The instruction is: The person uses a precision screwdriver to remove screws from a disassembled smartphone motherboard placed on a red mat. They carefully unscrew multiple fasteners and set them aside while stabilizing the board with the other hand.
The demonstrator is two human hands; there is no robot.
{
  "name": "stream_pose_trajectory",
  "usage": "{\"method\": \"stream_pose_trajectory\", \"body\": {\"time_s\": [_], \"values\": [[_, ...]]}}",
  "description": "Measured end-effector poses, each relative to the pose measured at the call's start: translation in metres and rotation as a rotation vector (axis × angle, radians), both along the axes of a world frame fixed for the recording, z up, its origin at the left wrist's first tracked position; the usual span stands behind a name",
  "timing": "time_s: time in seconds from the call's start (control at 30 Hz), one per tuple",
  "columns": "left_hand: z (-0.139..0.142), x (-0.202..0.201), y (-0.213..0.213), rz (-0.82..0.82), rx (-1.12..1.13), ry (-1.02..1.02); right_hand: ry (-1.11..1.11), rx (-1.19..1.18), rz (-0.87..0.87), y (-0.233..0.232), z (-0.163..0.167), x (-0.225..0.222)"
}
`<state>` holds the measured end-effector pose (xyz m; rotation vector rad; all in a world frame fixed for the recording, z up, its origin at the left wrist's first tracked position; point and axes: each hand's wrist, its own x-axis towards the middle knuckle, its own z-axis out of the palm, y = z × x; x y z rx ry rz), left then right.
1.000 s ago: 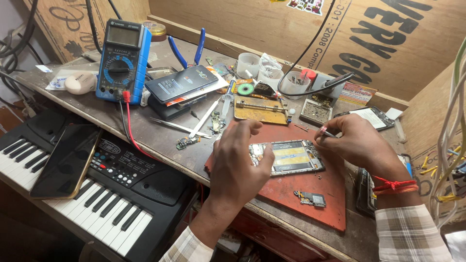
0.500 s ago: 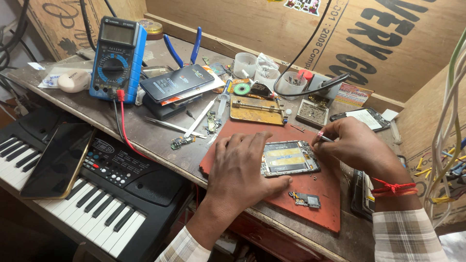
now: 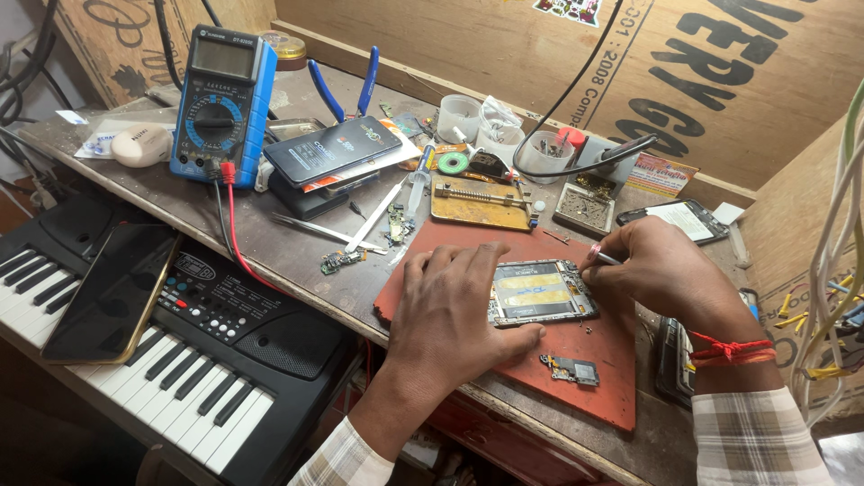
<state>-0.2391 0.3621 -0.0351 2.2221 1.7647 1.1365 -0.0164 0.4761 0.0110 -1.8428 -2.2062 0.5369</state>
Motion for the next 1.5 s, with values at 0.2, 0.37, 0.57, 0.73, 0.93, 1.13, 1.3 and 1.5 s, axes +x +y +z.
{"method": "stream_pose_trajectory", "body": {"time_s": [0.2, 0.37, 0.57, 0.73, 0.93, 1.13, 1.3, 1.5], "values": [[0.0, 0.0, 0.0, 0.0, -0.003, 0.001, 0.005, 0.0, -0.011, -0.002, 0.002, -0.002], [0.001, 0.0, -0.001, 0.0, -0.014, 0.002, 0.002, -0.02, -0.026, -0.009, 0.008, -0.007], [0.002, -0.001, -0.001, -0.004, -0.041, -0.008, -0.032, -0.045, -0.064, -0.013, 0.011, -0.012], [0.001, -0.001, 0.0, 0.002, -0.005, -0.006, 0.01, -0.019, -0.029, -0.01, 0.006, -0.007], [0.0, -0.001, 0.0, -0.004, -0.024, -0.009, 0.026, 0.033, -0.001, -0.001, 0.0, 0.003], [0.0, -0.002, -0.001, 0.0, -0.001, -0.012, -0.002, -0.037, -0.017, -0.004, 0.004, -0.004], [-0.001, -0.002, -0.001, 0.0, 0.007, -0.014, -0.017, -0.034, -0.012, -0.009, 0.005, -0.009], [-0.002, -0.002, -0.002, 0.002, 0.035, -0.012, -0.001, 0.009, 0.043, -0.002, -0.003, -0.002]]}}
